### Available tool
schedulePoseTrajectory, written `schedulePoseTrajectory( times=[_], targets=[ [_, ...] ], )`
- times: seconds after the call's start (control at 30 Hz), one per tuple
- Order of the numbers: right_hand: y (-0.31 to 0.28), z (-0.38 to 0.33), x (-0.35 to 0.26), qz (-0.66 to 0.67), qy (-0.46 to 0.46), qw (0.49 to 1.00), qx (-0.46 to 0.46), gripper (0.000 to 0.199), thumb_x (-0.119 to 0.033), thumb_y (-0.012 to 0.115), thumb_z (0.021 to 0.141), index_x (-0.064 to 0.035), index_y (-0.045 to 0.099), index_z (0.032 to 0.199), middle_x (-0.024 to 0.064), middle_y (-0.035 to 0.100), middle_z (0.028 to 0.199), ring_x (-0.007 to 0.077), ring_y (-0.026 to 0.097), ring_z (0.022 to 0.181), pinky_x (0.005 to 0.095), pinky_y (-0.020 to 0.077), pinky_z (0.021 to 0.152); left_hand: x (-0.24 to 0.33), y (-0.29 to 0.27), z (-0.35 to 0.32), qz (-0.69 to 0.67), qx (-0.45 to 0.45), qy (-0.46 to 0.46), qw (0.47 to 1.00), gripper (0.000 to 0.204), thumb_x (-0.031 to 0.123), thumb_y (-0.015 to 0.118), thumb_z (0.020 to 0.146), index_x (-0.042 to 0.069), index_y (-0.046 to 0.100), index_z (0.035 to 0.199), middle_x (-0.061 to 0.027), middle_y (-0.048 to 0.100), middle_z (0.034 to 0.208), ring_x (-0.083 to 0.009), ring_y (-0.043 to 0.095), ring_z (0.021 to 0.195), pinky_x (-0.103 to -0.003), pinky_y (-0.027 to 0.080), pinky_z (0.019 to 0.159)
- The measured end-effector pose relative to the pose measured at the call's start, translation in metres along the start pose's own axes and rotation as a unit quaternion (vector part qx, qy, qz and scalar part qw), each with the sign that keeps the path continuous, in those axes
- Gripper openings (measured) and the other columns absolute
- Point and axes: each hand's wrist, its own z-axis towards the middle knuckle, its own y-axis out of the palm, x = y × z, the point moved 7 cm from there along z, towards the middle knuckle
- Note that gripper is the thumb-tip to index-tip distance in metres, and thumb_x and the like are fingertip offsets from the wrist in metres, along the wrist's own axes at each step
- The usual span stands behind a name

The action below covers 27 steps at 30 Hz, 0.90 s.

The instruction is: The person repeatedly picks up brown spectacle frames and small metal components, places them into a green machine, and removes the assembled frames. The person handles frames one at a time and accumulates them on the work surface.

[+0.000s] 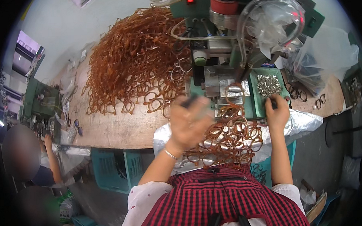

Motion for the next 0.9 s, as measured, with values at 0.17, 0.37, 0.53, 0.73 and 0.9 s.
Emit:
schedulePoseTrajectory(
  times=[0.17,0.37,0.53,0.73,0.9],
  targets=[
    [-0.011,0.006,-0.007,0.193,0.026,0.981,-0.004,0.014,-0.003,0.07,0.089,0.0004,0.072,0.103,0.0102,0.072,0.095,0.0204,0.068,0.089,0.0323,0.0516,0.083,-0.121,-0.023,0.032,0.196,0.015,-0.188,0.962,0.018,0.008,0.071,0.087,0.009,0.074,0.105,-0.0097,0.068,0.125,-0.0345,0.057,0.119,-0.048,0.038,0.107],
    [0.005,0.026,-0.043,0.222,0.049,0.973,-0.04,0.016,-0.006,0.072,0.088,0.0003,0.074,0.103,0.0101,0.073,0.099,0.0221,0.068,0.094,0.0322,0.0502,0.089,-0.206,0.082,0.024,0.219,-0.221,-0.104,0.945,0.024,0.023,0.077,0.078,0.017,0.079,0.102,-0.009,0.049,0.152,-0.0446,0.041,0.137,-0.054,0.028,0.119],
    [-0.032,0.003,0.009,0.147,0.013,0.989,0.005,0.017,-0.004,0.072,0.088,0.0005,0.074,0.104,0.0097,0.072,0.097,0.0219,0.067,0.093,0.0332,0.0501,0.09,-0.221,0.027,-0.033,0.193,-0.305,-0.143,0.921,0.02,0.03,0.077,0.084,0.019,0.081,0.1,-0.0049,0.037,0.163,-0.0473,0.036,0.142,-0.056,0.027,0.119],
    [-0.08,-0.04,0.064,0.114,0.128,0.984,0.044,0.015,-0.001,0.073,0.086,0.0014,0.074,0.101,0.0093,0.072,0.098,0.0215,0.067,0.092,0.0333,0.0507,0.088,-0.192,-0.021,-0.014,0.15,-0.15,-0.143,0.967,0.021,0.031,0.074,0.089,0.012,0.081,0.095,-0.0112,0.037,0.163,-0.03,0.035,0.148,-0.049,0.02,0.121],
    [-0.068,0.014,-0.096,0.203,-0.093,0.975,-0.015,0.016,0.0,0.073,0.08,-0.004,0.075,0.096,0.0103,0.073,0.093,0.0276,0.067,0.092,0.0373,0.05,0.087,-0.179,-0.038,-0.008,0.011,0.088,-0.293,0.952,0.02,0.017,0.068,0.097,0.003,0.067,0.084,-0.0072,0.063,0.1,-0.0188,0.053,0.089,-0.032,0.043,0.081]
  ],
)
